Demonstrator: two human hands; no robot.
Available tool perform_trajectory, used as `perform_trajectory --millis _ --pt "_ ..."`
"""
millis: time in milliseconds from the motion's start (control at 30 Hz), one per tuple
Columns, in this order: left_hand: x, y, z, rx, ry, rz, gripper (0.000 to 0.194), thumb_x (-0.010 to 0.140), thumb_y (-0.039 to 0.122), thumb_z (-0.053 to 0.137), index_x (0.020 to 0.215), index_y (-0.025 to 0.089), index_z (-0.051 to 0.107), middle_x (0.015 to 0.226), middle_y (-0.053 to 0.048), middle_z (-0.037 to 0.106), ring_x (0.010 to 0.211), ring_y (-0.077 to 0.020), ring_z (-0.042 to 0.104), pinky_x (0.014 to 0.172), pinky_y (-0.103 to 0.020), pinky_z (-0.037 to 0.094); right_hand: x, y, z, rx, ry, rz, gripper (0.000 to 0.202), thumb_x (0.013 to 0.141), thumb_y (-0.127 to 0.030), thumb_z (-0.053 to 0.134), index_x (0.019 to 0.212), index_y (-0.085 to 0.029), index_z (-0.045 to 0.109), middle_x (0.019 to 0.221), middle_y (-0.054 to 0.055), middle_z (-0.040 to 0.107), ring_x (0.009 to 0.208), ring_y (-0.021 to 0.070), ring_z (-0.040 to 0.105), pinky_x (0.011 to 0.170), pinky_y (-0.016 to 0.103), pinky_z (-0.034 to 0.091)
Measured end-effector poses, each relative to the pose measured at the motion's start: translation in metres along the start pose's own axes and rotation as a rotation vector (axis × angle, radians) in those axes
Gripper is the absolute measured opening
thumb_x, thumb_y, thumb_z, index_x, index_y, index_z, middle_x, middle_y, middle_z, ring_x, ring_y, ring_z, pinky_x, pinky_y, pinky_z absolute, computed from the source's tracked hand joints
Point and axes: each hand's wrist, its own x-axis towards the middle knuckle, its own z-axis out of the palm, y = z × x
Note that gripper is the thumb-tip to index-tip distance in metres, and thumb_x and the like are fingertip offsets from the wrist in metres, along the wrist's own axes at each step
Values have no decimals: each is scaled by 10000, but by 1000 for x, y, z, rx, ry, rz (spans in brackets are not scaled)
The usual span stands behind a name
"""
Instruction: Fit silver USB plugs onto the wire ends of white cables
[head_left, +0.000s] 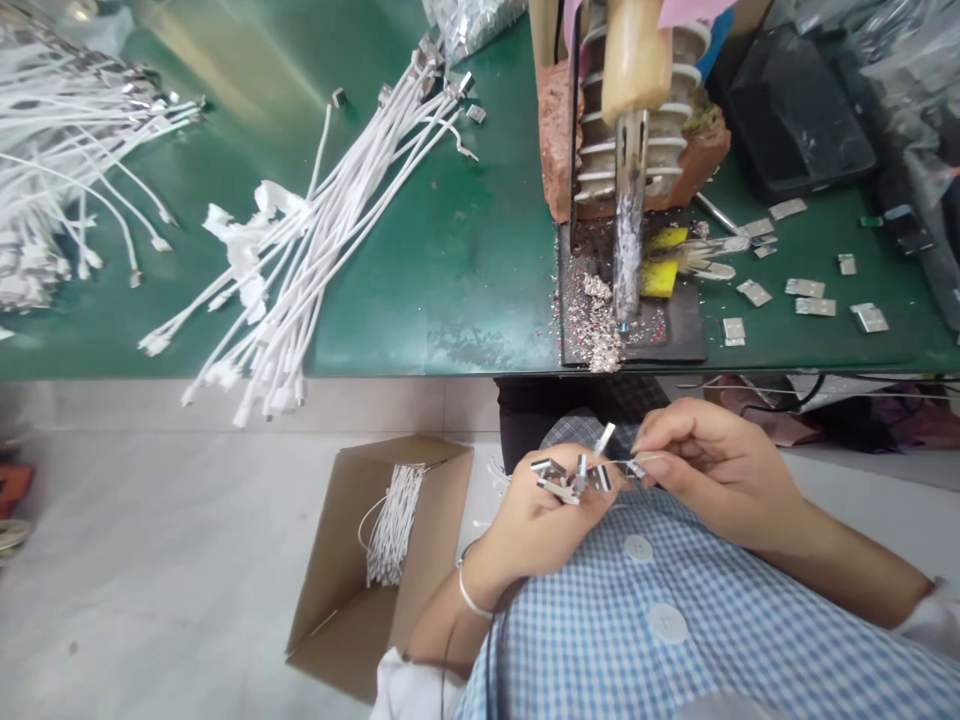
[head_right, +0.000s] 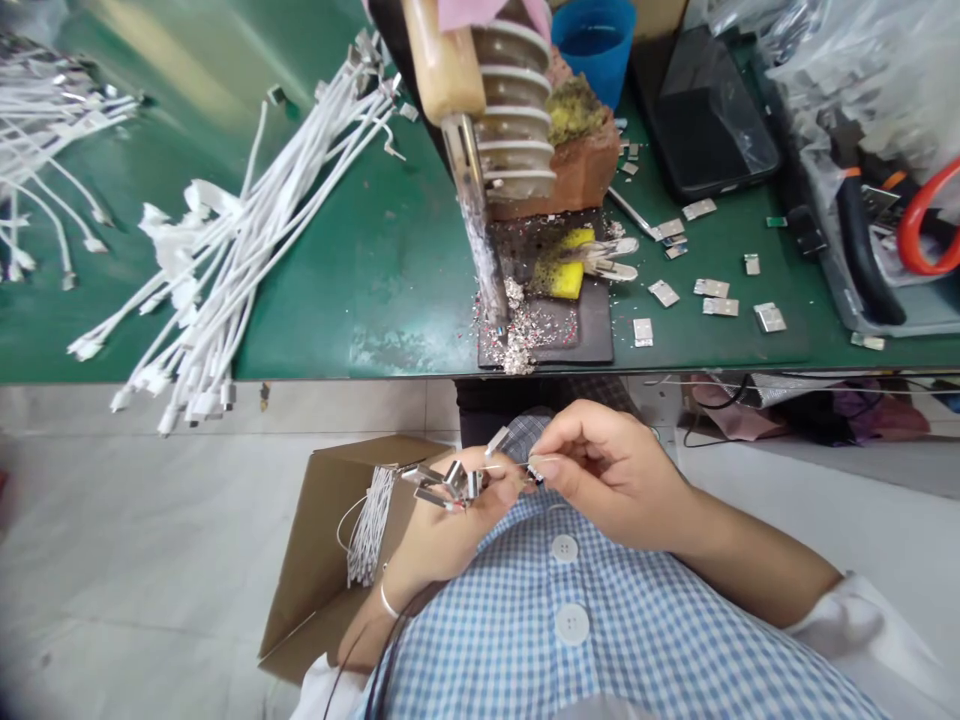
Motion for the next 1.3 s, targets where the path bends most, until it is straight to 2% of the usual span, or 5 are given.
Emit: perform_trajectory --millis 533,733,933,1100,1300 --pt "4 -2 -4 19 -11 21 185 889 248 593 744 172 680 731 -31 675 679 -144 613 658 -261 517 6 1 4 -62 18 -58 74 912 -188 627 920 -261 621 738 0 647 591 129 623 477 239 489" --pt "4 -1 -1 -57 162 15 218 896 328 624 734 185 655 699 -19 637 664 -148 587 643 -277 513 5 -1 3 -43 77 -15 47 914 -305 653 939 -266 643 721 8 656 555 128 602 449 247 473" --pt "15 13 -12 22 207 72 236 903 342 639 726 187 657 674 -6 597 636 -134 528 610 -274 459 3 -5 -6 -198 194 -301 142 908 -177 601 960 -301 647 651 -8 579 568 153 537 537 331 468" --pt "31 21 -16 49 191 149 255 905 356 638 716 187 661 679 -9 587 648 -140 515 620 -278 452 10 -3 -9 -419 242 -410 209 817 -87 653 911 -273 638 989 50 659 811 190 666 683 368 584" --pt "49 26 -16 65 192 218 238 896 285 632 683 179 647 664 3 568 605 -118 471 581 -253 431 19 -3 -3 -172 278 -328 229 877 -39 594 951 -251 636 1257 46 698 1107 184 686 949 395 611"
